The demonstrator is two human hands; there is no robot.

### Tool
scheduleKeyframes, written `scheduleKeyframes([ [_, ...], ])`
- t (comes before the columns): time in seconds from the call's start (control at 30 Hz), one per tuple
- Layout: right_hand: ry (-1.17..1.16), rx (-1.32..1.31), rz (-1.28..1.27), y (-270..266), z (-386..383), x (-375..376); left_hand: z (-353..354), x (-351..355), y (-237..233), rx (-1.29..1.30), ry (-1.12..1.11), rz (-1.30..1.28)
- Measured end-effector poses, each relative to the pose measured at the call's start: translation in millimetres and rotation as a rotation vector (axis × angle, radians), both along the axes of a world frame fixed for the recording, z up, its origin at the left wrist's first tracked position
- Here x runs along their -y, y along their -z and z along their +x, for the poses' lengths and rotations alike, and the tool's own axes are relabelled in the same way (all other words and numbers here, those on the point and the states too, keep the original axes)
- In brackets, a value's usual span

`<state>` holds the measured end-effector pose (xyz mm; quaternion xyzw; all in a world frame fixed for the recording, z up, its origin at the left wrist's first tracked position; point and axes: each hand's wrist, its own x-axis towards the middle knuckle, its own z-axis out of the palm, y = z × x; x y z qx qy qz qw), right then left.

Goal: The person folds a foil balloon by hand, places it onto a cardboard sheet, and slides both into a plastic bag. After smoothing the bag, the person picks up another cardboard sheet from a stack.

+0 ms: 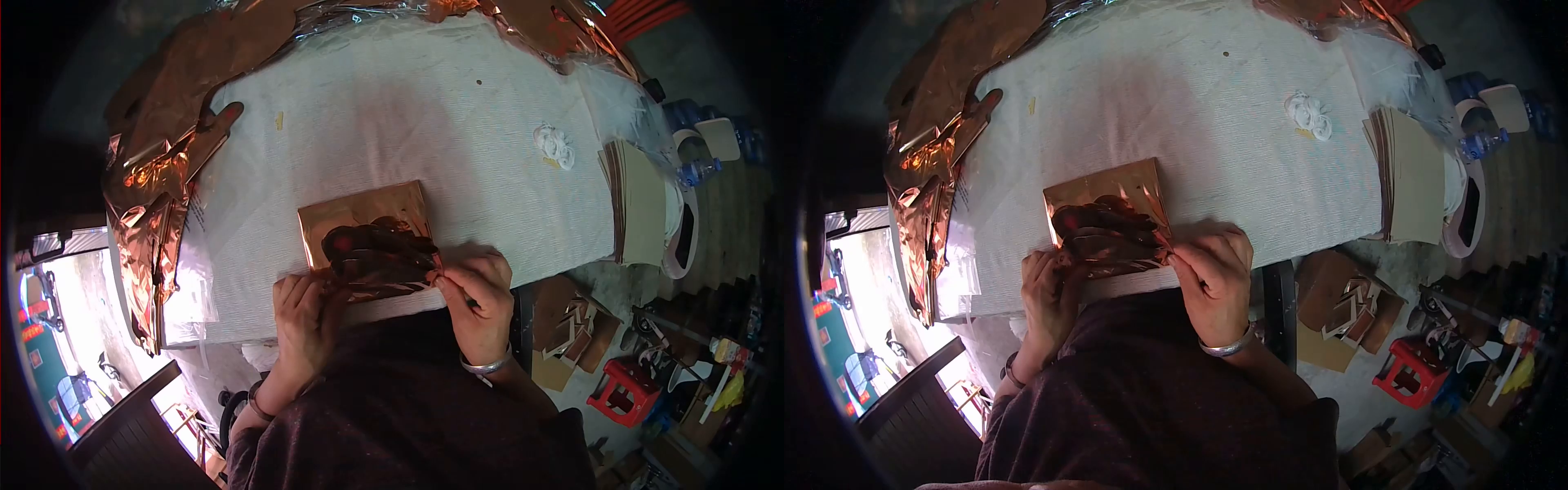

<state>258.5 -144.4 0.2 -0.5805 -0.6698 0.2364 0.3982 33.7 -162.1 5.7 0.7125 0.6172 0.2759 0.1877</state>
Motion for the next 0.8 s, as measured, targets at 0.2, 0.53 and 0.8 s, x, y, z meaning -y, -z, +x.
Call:
scheduleKeyframes([
  [0.2, 0.0, 0.006, -0.052, -7.1, -0.9, -3.5, 0.5, 0.0, -0.2, 0.018, -0.005, 0.011],
  [0.53, 0.068, 0.054, -0.029, -0.3, -5.9, -0.8, 2.8, -0.8, -4.3, 0.056, -0.05, -0.062],
  [0.8, -0.005, 0.124, 0.099, 4.2, -6.8, -4.3, 5.2, 0.8, -4.6, 0.096, -0.149, -0.161],
])
